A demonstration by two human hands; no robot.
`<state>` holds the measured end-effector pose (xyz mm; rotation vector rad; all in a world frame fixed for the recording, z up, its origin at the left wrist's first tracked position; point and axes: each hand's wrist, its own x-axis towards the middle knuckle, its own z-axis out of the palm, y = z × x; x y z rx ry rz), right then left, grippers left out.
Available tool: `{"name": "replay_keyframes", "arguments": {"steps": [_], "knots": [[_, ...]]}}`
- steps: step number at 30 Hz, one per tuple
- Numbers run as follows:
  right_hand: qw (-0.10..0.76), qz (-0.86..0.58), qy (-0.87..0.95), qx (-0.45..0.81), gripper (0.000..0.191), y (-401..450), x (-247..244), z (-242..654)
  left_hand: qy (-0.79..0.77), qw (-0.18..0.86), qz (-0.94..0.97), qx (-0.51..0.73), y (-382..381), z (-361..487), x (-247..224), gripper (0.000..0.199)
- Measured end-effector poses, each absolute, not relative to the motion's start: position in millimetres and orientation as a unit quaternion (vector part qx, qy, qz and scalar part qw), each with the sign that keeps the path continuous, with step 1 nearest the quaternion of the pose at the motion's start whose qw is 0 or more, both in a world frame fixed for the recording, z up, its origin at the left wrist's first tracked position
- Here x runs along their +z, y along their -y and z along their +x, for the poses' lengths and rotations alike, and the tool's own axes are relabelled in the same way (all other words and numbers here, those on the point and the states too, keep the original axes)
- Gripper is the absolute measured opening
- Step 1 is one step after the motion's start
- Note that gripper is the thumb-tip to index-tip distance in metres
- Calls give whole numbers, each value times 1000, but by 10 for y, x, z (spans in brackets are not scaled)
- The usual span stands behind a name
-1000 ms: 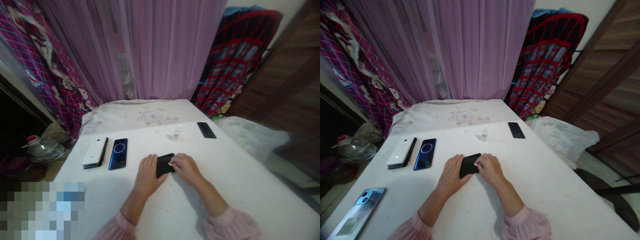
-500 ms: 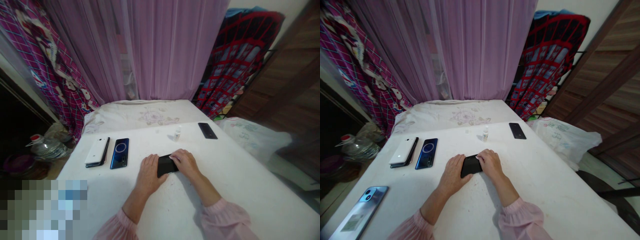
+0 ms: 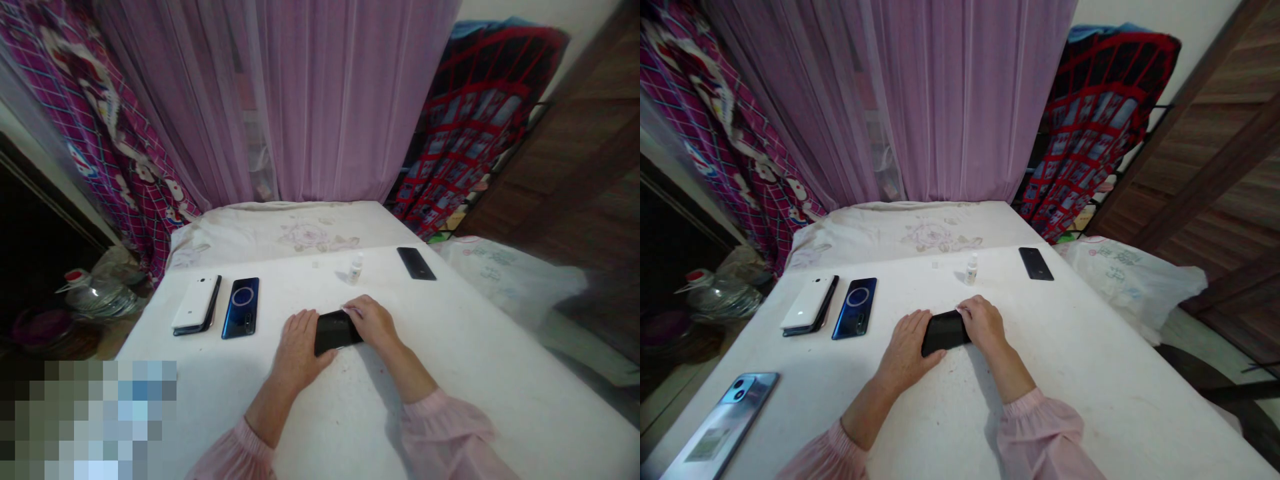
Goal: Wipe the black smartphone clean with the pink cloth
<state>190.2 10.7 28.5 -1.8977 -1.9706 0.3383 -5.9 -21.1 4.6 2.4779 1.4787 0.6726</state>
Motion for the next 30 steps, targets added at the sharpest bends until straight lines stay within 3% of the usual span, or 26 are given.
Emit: {"name": "replay_keyframes", "arguments": {"steps": [7,16,24,30], "knots": [[211,-675,702,82,23,-26,217,1898,-537,50,807,240,280,-273,-92,76],[125,-693,710,3,24,66,362,1645,-564,27,790,237,357,-320,-52,66],[163,-645,745,42,24,101,304,1379,-568,54,797,199,321,-252,43,70],[182,-713,676,19,22,46,293,1683,-574,84,800,153,318,-261,112,73]]}}
